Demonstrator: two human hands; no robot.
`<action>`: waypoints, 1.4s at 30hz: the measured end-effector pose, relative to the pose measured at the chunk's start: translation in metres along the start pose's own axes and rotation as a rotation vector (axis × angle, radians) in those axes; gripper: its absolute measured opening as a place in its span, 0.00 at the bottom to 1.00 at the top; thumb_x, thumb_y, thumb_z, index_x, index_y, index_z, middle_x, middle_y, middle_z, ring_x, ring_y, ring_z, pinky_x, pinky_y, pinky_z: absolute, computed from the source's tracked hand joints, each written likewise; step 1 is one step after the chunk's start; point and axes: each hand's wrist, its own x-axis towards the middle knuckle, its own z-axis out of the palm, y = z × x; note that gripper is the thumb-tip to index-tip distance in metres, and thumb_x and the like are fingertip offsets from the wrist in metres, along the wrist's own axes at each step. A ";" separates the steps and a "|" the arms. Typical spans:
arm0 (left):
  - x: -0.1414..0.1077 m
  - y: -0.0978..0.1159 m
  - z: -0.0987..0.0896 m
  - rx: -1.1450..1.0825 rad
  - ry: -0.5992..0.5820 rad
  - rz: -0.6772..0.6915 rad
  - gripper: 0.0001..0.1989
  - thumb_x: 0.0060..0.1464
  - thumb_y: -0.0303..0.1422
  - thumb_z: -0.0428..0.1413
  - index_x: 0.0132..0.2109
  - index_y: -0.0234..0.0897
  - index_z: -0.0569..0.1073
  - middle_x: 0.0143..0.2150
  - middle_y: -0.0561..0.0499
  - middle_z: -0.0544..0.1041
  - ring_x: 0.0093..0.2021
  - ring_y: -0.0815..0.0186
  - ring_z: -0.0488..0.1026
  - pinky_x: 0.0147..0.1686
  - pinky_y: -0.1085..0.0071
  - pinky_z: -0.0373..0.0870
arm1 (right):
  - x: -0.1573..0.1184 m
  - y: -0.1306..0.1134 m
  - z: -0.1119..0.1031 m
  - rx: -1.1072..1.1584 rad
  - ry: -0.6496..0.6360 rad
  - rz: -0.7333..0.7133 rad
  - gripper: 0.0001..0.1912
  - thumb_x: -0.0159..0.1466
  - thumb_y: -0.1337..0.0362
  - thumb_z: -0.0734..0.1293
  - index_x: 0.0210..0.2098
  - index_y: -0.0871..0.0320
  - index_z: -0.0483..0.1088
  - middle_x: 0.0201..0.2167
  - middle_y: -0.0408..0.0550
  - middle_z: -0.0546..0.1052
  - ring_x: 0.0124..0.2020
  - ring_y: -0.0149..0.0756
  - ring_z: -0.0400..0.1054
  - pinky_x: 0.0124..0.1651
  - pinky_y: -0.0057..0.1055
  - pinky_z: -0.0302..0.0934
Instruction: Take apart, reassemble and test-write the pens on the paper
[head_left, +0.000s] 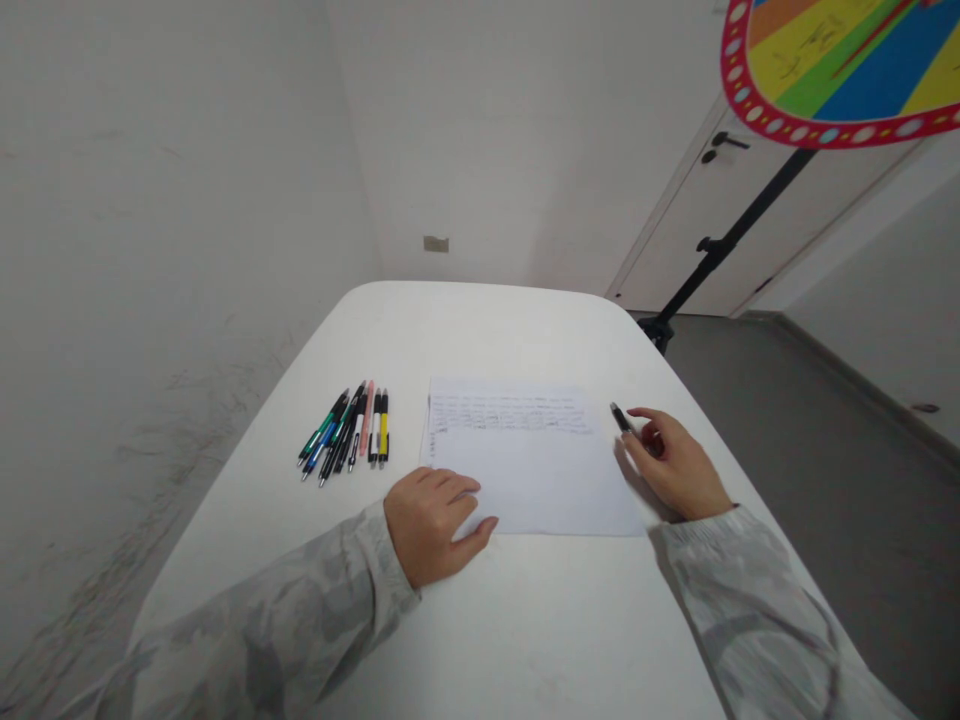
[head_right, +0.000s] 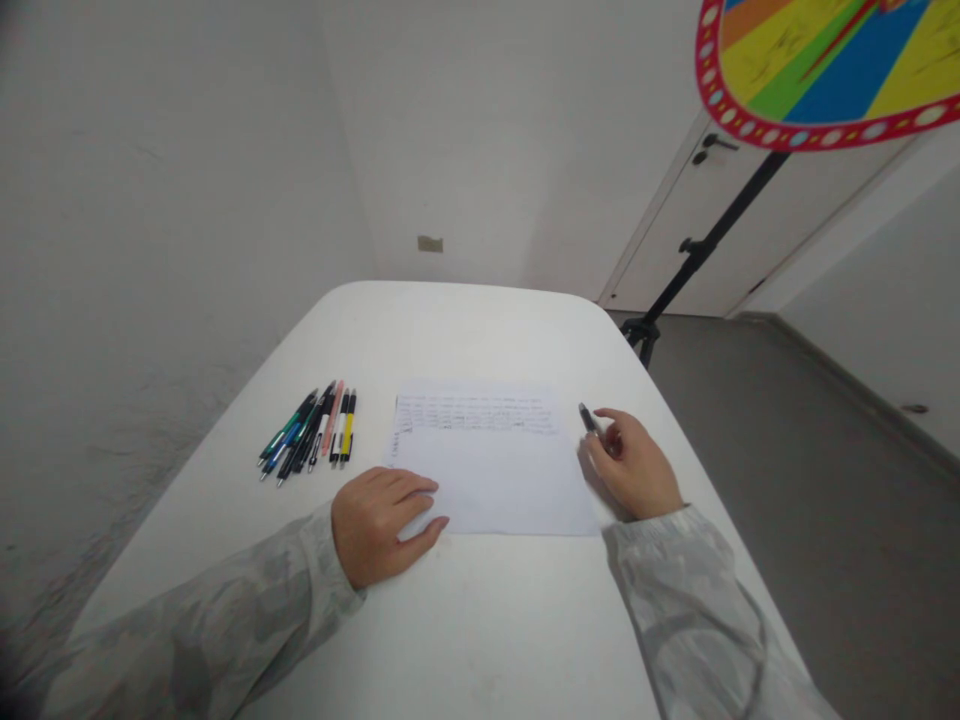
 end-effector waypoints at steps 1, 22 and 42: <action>0.001 -0.001 0.000 0.002 0.003 -0.003 0.10 0.65 0.37 0.60 0.36 0.37 0.77 0.42 0.47 0.85 0.39 0.60 0.82 0.38 0.60 0.76 | -0.001 -0.003 -0.001 -0.001 0.032 -0.007 0.22 0.65 0.51 0.67 0.54 0.56 0.73 0.32 0.46 0.73 0.27 0.38 0.65 0.35 0.37 0.63; 0.020 -0.073 -0.053 0.605 -0.595 -0.706 0.19 0.69 0.42 0.48 0.49 0.33 0.78 0.50 0.37 0.83 0.46 0.50 0.81 0.44 0.61 0.74 | -0.014 -0.053 0.013 0.070 -0.083 -0.349 0.12 0.71 0.59 0.64 0.52 0.54 0.73 0.35 0.47 0.71 0.31 0.39 0.66 0.39 0.39 0.64; 0.038 -0.036 -0.032 0.493 -0.229 -0.587 0.11 0.67 0.42 0.55 0.40 0.39 0.75 0.37 0.48 0.81 0.34 0.58 0.79 0.36 0.64 0.66 | -0.011 -0.054 0.021 0.169 -0.019 -0.369 0.10 0.70 0.63 0.65 0.49 0.55 0.75 0.39 0.49 0.74 0.34 0.39 0.68 0.42 0.38 0.64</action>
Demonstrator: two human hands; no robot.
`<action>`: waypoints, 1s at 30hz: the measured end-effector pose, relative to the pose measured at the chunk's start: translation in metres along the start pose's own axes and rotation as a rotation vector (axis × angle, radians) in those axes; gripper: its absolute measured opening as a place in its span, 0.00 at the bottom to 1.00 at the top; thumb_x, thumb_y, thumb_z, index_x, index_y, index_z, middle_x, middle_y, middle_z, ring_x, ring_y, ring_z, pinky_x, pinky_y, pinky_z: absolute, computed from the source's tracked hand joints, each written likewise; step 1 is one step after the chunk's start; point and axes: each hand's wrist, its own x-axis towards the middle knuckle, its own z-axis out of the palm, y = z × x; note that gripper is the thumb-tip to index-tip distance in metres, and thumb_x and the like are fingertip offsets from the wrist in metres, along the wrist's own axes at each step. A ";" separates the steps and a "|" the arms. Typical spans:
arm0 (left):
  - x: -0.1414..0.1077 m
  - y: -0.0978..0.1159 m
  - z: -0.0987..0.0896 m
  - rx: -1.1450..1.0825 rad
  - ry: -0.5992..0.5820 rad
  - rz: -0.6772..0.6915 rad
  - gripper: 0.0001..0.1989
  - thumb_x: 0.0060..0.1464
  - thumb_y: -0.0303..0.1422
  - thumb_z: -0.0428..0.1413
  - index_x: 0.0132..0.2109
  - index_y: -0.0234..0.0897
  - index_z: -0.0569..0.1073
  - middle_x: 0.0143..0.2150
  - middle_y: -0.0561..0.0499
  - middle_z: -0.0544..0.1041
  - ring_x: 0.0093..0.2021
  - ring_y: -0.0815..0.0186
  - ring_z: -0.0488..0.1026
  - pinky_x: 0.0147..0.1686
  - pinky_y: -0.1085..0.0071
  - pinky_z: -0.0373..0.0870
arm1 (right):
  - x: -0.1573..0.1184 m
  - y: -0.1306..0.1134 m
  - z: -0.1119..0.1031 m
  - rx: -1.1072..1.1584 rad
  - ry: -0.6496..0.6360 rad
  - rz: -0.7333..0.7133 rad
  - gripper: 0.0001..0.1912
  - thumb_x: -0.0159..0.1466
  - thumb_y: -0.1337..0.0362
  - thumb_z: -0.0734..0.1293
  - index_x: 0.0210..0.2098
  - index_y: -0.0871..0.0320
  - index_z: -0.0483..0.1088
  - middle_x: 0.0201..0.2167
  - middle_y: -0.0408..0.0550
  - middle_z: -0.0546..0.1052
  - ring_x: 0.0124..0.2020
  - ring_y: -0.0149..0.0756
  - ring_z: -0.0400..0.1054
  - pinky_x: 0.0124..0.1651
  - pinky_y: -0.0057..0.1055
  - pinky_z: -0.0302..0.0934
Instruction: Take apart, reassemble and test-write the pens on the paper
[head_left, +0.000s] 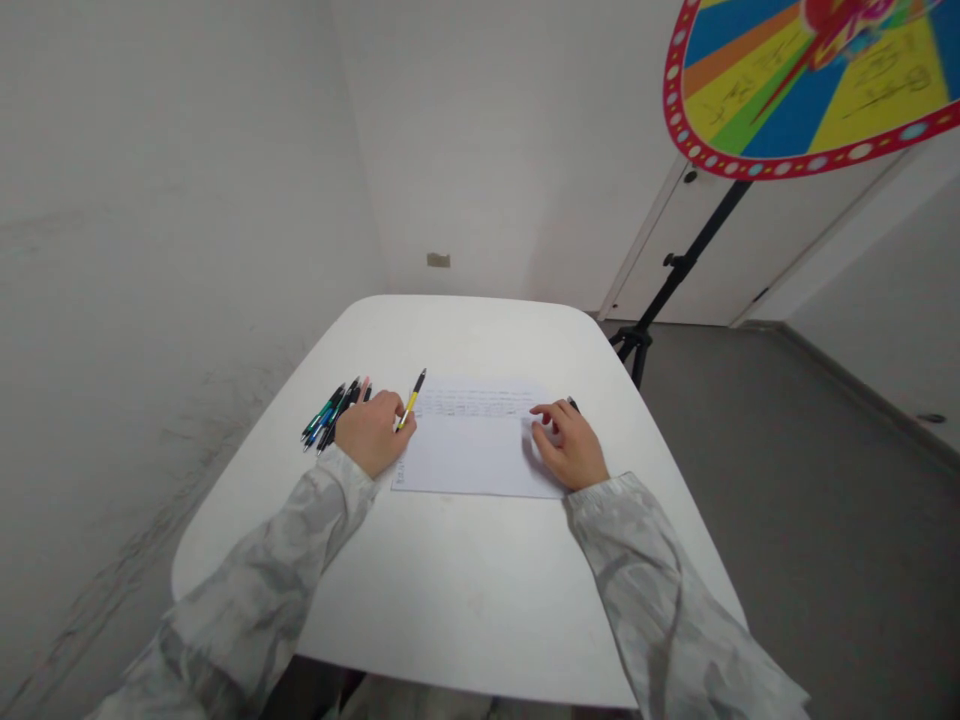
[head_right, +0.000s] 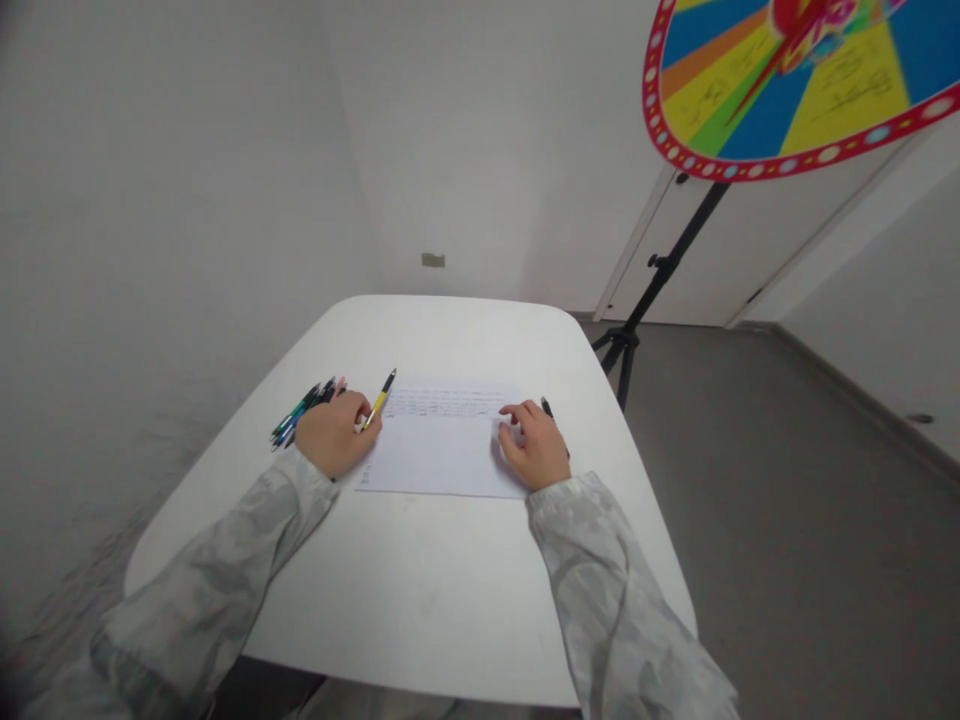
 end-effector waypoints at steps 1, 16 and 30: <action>0.001 0.007 0.002 -0.033 0.035 0.054 0.11 0.67 0.41 0.56 0.40 0.39 0.75 0.37 0.48 0.81 0.34 0.59 0.78 0.37 0.64 0.66 | 0.001 0.000 0.000 0.004 0.001 -0.009 0.10 0.70 0.63 0.65 0.49 0.55 0.75 0.39 0.49 0.74 0.36 0.40 0.69 0.43 0.38 0.64; -0.003 0.028 0.047 -0.323 0.074 0.514 0.13 0.73 0.42 0.53 0.43 0.39 0.74 0.36 0.51 0.78 0.32 0.64 0.73 0.35 0.67 0.66 | 0.002 -0.013 -0.001 0.116 -0.007 -0.104 0.12 0.70 0.63 0.67 0.53 0.55 0.72 0.39 0.50 0.78 0.38 0.43 0.71 0.48 0.43 0.65; -0.001 0.034 0.035 -0.353 0.059 0.603 0.14 0.74 0.42 0.52 0.45 0.38 0.76 0.39 0.48 0.81 0.38 0.63 0.77 0.40 0.66 0.69 | 0.019 -0.040 0.013 0.253 -0.160 -0.096 0.15 0.76 0.56 0.61 0.38 0.54 0.74 0.34 0.48 0.80 0.37 0.40 0.71 0.45 0.38 0.64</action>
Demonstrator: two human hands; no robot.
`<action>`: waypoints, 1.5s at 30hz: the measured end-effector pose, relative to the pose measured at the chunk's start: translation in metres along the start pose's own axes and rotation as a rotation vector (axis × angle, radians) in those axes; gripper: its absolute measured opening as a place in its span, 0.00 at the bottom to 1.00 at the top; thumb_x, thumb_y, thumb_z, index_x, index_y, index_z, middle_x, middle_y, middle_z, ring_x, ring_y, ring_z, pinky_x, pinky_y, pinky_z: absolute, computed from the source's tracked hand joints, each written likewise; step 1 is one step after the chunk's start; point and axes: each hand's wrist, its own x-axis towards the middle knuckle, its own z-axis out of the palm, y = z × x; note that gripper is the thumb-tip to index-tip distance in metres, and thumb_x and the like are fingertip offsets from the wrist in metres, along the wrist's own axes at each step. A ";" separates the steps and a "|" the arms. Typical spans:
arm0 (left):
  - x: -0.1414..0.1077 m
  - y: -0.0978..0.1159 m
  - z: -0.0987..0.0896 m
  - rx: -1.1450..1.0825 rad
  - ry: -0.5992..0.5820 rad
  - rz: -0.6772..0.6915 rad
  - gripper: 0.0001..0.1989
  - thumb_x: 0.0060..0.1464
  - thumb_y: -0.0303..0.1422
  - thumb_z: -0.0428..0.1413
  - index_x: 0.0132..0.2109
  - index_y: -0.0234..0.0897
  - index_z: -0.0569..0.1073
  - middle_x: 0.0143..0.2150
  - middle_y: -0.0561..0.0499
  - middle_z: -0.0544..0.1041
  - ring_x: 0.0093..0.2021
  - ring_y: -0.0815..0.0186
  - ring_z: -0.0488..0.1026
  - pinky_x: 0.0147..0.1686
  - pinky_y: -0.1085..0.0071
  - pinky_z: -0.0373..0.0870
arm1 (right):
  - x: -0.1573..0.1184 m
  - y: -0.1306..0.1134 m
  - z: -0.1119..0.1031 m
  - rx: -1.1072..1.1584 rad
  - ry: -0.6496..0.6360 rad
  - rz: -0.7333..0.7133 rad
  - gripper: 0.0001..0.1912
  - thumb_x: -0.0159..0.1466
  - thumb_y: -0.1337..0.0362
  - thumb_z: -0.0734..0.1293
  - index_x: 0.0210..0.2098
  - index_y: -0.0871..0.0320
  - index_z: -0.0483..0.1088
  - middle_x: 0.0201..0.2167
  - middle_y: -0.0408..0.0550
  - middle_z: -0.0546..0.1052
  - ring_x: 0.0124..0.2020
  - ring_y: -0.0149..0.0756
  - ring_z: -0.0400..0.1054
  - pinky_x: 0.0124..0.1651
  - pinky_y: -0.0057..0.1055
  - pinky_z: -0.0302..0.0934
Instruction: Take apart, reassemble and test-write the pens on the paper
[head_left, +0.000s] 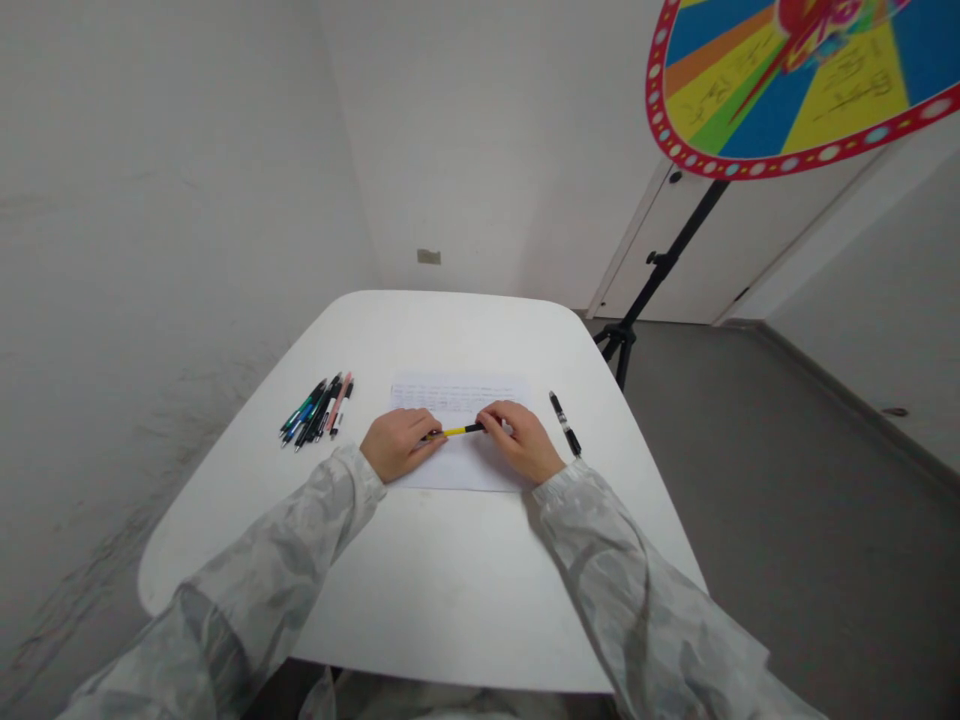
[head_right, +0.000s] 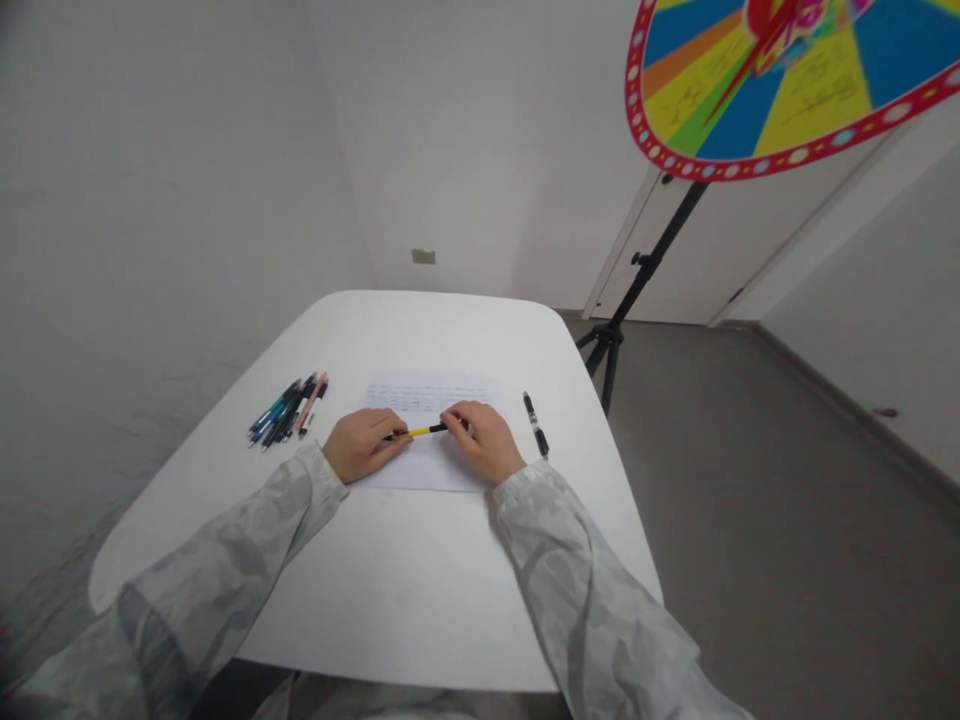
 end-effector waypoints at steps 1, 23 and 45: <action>0.001 -0.001 -0.002 0.007 -0.002 0.006 0.14 0.74 0.42 0.52 0.45 0.38 0.76 0.40 0.48 0.81 0.38 0.63 0.77 0.40 0.66 0.69 | 0.002 -0.001 0.001 -0.001 -0.012 0.002 0.16 0.77 0.56 0.60 0.37 0.54 0.73 0.33 0.47 0.79 0.36 0.40 0.71 0.44 0.37 0.63; -0.006 -0.026 -0.002 -0.314 0.121 -0.031 0.11 0.71 0.40 0.57 0.45 0.38 0.79 0.38 0.48 0.80 0.37 0.65 0.77 0.39 0.69 0.73 | -0.004 0.004 0.014 -0.072 -0.045 -0.017 0.17 0.79 0.56 0.56 0.36 0.52 0.68 0.31 0.48 0.76 0.35 0.42 0.70 0.41 0.39 0.62; -0.005 -0.028 -0.004 -0.463 0.149 -0.106 0.13 0.73 0.38 0.53 0.42 0.38 0.78 0.37 0.48 0.77 0.38 0.64 0.74 0.41 0.66 0.72 | -0.005 0.000 0.016 -0.108 -0.034 0.001 0.17 0.78 0.56 0.56 0.35 0.52 0.68 0.30 0.48 0.76 0.34 0.42 0.69 0.40 0.39 0.62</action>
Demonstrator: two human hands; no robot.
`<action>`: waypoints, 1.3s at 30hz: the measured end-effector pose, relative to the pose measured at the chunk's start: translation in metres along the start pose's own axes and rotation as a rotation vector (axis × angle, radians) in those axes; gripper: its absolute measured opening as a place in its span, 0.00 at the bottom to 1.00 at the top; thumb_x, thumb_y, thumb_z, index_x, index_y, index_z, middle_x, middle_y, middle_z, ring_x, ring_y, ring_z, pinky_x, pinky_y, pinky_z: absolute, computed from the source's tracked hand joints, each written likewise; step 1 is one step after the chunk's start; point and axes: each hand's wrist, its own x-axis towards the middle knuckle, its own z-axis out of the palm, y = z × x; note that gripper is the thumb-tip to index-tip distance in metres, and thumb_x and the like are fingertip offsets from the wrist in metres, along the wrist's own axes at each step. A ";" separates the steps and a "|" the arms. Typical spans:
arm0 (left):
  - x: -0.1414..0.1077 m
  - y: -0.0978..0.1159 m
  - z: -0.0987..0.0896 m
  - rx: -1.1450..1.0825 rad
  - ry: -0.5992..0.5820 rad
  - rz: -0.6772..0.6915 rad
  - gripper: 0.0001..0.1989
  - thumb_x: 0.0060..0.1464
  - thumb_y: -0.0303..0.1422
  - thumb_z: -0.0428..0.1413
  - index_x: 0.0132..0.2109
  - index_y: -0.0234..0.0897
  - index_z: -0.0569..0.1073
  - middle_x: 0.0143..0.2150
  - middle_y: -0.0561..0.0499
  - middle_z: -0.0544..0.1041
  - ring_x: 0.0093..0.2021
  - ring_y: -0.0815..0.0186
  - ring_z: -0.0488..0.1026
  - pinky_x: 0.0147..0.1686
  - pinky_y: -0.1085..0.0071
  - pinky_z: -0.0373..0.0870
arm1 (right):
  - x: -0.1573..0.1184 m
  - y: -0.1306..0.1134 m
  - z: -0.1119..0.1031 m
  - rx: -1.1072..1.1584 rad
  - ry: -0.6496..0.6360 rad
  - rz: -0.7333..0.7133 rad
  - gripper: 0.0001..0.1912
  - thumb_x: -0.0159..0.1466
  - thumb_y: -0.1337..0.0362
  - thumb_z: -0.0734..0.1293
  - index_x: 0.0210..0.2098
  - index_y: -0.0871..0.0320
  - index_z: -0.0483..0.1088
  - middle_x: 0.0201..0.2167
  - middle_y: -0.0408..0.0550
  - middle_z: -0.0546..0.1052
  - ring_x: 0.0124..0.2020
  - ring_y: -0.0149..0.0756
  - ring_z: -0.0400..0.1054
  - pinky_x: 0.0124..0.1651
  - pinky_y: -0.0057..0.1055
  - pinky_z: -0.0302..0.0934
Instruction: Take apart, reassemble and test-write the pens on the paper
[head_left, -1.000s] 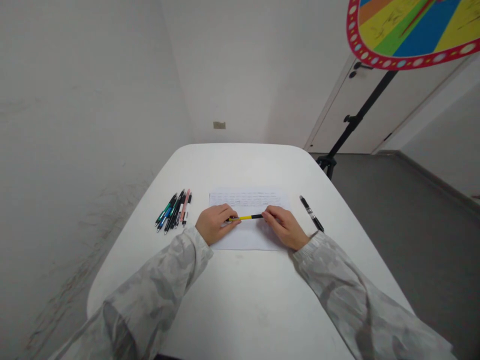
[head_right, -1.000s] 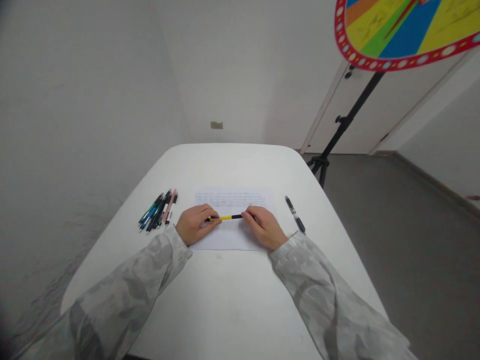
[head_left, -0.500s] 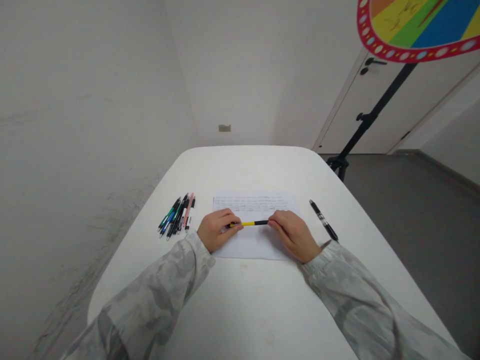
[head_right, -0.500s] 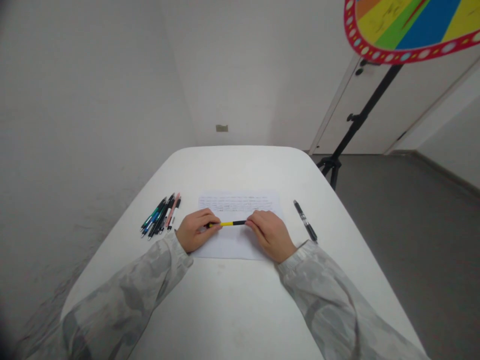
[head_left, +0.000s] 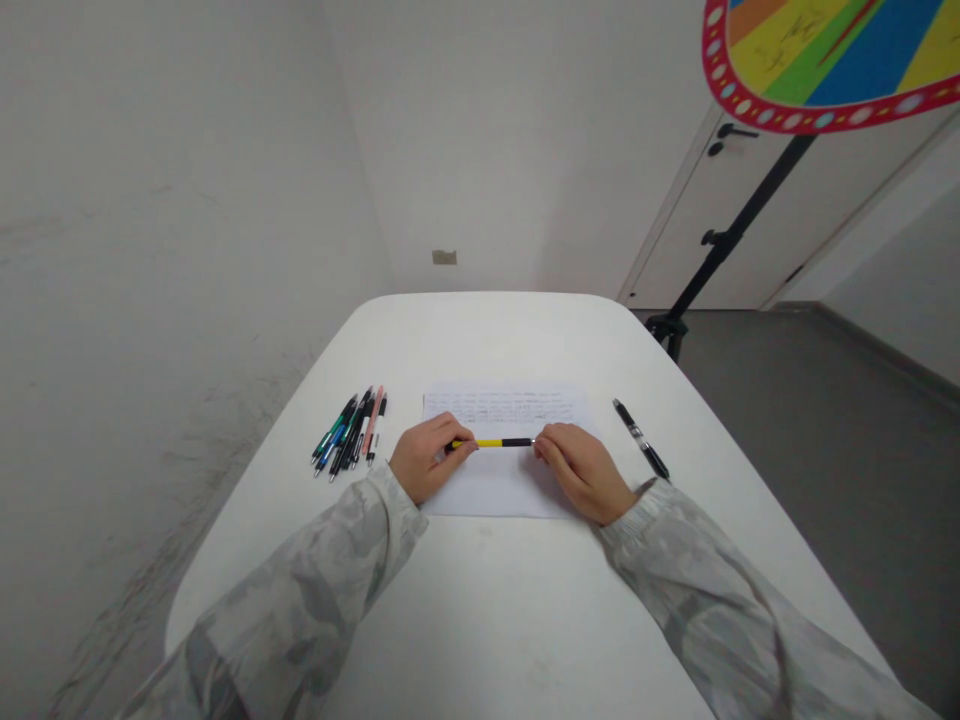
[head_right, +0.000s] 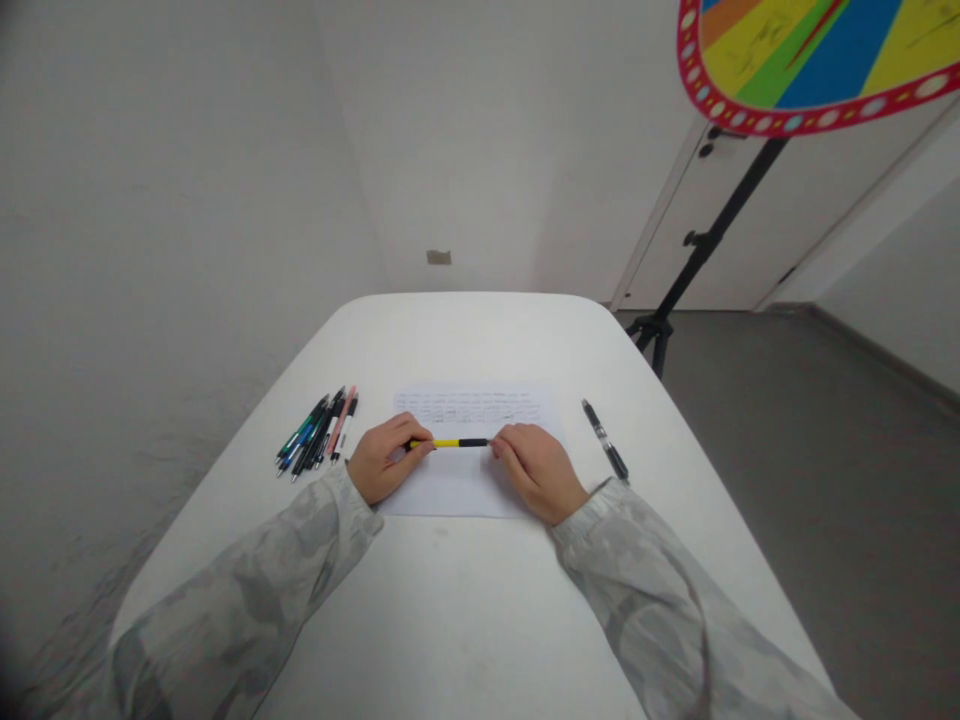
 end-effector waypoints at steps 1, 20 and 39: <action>0.000 0.000 0.000 -0.002 0.001 0.002 0.13 0.73 0.38 0.53 0.42 0.38 0.78 0.37 0.48 0.77 0.37 0.64 0.74 0.40 0.66 0.72 | 0.000 0.000 0.000 0.013 -0.002 0.002 0.17 0.78 0.57 0.56 0.36 0.52 0.68 0.30 0.48 0.76 0.34 0.42 0.70 0.40 0.39 0.62; -0.001 -0.001 0.000 0.024 -0.025 0.017 0.10 0.73 0.36 0.54 0.44 0.38 0.77 0.38 0.48 0.77 0.38 0.65 0.75 0.40 0.68 0.71 | -0.002 0.000 0.000 0.053 -0.006 0.007 0.10 0.76 0.59 0.60 0.43 0.53 0.71 0.32 0.47 0.77 0.35 0.41 0.71 0.42 0.39 0.63; -0.001 -0.001 0.000 0.034 -0.019 0.047 0.09 0.73 0.34 0.55 0.44 0.37 0.77 0.38 0.49 0.77 0.37 0.66 0.74 0.40 0.69 0.71 | -0.001 -0.001 0.001 0.066 -0.005 0.020 0.09 0.76 0.60 0.60 0.41 0.53 0.69 0.31 0.45 0.76 0.32 0.38 0.70 0.38 0.35 0.61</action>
